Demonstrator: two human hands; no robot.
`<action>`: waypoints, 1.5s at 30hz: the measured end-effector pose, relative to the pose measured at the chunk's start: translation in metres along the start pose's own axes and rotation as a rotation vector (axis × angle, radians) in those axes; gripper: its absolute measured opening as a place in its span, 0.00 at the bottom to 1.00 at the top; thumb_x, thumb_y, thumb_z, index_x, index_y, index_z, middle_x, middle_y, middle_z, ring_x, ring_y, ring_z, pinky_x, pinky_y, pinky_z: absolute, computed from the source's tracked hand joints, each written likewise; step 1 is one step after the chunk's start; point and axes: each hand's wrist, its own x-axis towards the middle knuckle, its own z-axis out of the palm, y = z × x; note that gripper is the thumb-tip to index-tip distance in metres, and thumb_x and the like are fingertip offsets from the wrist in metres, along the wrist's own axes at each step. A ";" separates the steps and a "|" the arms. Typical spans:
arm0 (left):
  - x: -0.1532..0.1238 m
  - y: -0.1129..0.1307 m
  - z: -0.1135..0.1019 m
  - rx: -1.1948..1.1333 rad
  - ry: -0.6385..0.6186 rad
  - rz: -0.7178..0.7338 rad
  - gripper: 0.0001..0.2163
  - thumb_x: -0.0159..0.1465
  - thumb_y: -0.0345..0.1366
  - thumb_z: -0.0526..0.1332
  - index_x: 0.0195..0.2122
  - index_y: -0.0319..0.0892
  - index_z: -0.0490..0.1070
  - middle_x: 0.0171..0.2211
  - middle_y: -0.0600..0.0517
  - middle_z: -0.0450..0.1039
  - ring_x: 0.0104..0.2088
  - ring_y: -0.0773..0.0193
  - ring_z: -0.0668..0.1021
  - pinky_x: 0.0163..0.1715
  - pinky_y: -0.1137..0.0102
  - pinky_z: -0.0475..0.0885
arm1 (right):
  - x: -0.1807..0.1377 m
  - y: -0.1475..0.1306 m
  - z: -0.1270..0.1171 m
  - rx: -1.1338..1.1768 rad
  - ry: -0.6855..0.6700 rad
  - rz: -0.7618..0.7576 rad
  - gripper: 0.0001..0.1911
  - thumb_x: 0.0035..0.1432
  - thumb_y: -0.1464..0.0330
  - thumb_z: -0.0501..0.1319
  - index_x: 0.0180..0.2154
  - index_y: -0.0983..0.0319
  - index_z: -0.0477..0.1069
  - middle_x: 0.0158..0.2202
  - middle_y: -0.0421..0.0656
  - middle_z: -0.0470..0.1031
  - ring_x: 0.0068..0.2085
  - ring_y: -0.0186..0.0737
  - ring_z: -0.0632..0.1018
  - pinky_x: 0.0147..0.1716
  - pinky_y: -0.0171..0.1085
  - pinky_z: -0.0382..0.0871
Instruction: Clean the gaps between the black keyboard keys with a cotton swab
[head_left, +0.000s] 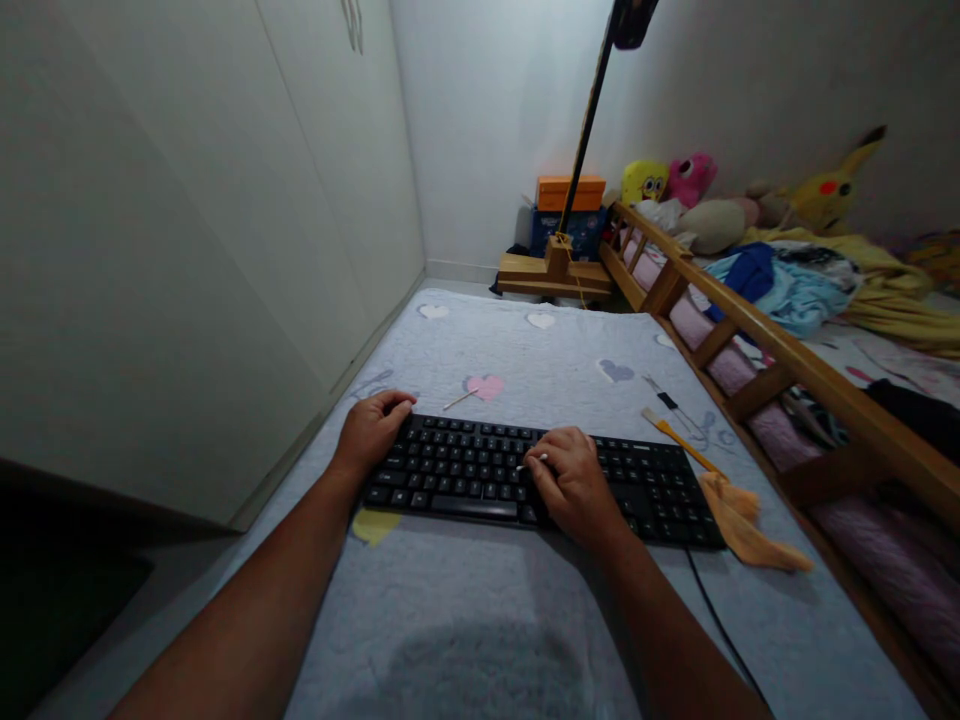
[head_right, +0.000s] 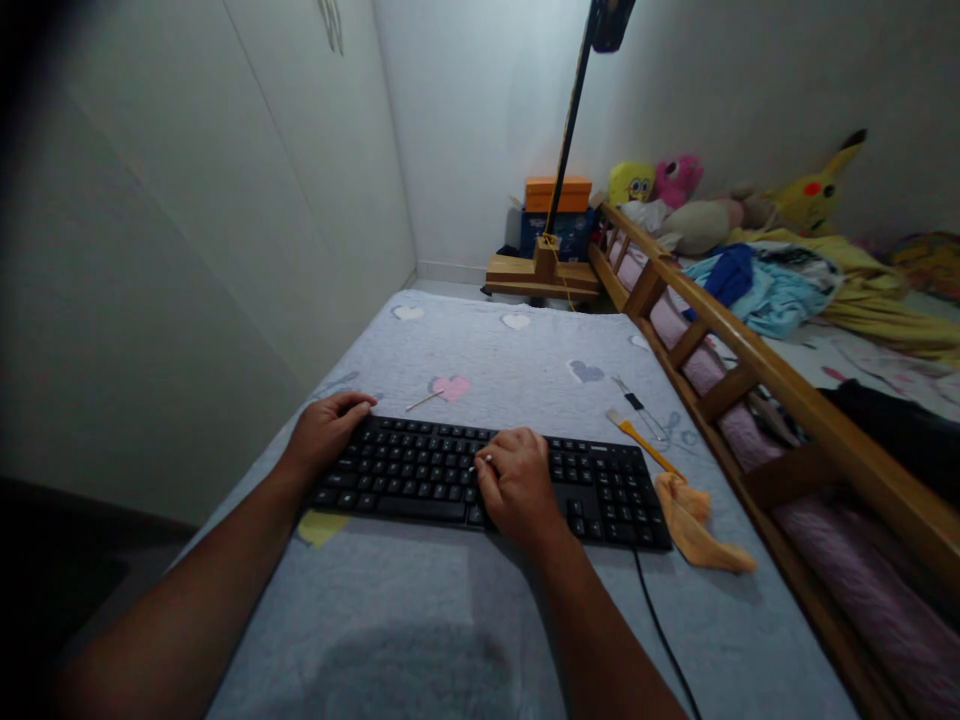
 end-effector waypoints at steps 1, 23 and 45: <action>0.000 0.001 0.000 0.000 0.000 -0.002 0.16 0.55 0.46 0.59 0.35 0.42 0.80 0.36 0.47 0.82 0.39 0.53 0.81 0.46 0.62 0.74 | 0.000 0.000 0.000 0.000 -0.003 -0.002 0.10 0.64 0.73 0.57 0.32 0.59 0.74 0.34 0.43 0.76 0.42 0.44 0.71 0.47 0.47 0.61; 0.000 -0.003 0.000 -0.006 0.001 0.004 0.16 0.56 0.46 0.59 0.36 0.41 0.80 0.37 0.48 0.82 0.41 0.51 0.81 0.46 0.61 0.74 | 0.003 0.003 0.009 -0.027 0.033 0.014 0.09 0.66 0.73 0.58 0.37 0.59 0.77 0.37 0.44 0.78 0.44 0.45 0.71 0.48 0.46 0.60; 0.001 -0.004 0.001 -0.010 0.004 0.013 0.16 0.56 0.45 0.58 0.36 0.41 0.80 0.37 0.48 0.82 0.39 0.53 0.80 0.46 0.62 0.73 | 0.007 -0.001 0.011 -0.050 0.018 0.026 0.09 0.65 0.73 0.59 0.36 0.59 0.77 0.37 0.43 0.78 0.44 0.45 0.71 0.48 0.46 0.59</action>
